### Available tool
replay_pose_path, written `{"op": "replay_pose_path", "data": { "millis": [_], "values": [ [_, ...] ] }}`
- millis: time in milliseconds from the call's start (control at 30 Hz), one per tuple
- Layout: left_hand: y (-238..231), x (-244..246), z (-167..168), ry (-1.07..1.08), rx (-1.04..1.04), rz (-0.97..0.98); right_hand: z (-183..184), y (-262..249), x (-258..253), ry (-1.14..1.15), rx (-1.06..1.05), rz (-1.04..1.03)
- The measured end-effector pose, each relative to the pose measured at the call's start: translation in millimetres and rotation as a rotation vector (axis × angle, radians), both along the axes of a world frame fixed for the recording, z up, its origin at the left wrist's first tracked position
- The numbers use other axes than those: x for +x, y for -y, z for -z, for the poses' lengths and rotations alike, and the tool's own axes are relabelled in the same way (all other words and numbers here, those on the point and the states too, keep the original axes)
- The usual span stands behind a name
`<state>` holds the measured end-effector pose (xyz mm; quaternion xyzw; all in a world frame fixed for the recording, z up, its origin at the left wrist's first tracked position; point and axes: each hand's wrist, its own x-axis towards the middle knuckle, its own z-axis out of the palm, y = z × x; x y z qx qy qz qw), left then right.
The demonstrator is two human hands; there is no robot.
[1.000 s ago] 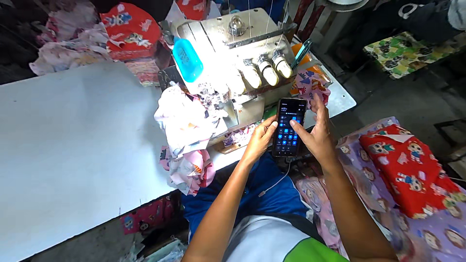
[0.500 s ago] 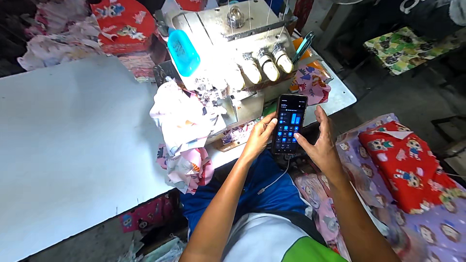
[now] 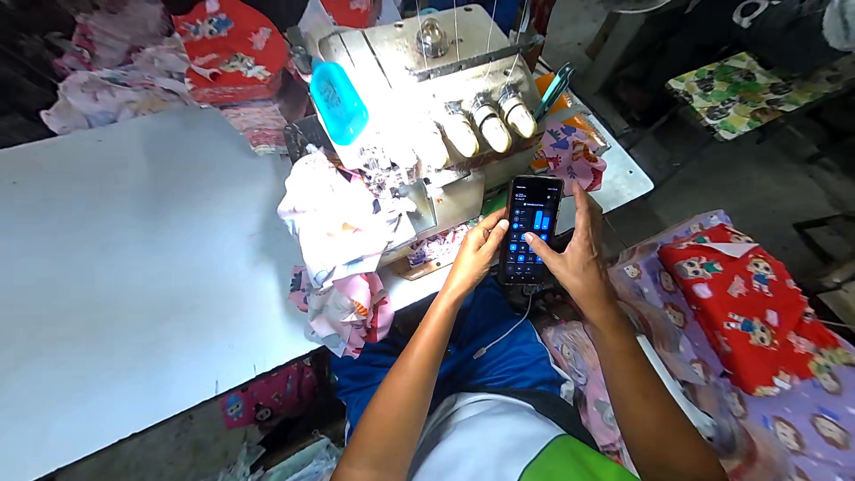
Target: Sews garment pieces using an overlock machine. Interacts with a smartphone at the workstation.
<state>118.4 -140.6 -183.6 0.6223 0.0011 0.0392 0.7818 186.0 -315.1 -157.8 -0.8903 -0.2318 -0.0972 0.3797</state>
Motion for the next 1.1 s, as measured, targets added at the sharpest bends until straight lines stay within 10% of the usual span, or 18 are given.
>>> {"op": "replay_pose_path", "data": {
  "millis": [667, 1100],
  "values": [
    [-1.0, -5.8, -4.6, -0.013, 0.044, 0.005, 35.7, 39.8, -66.6, -0.763, 0.459, -0.088],
    [0.9, 13.9, 2.0, 0.034, -0.068, -0.011, 32.6, 30.0, -63.4, -0.814, 0.594, -0.138]
  ]
}}
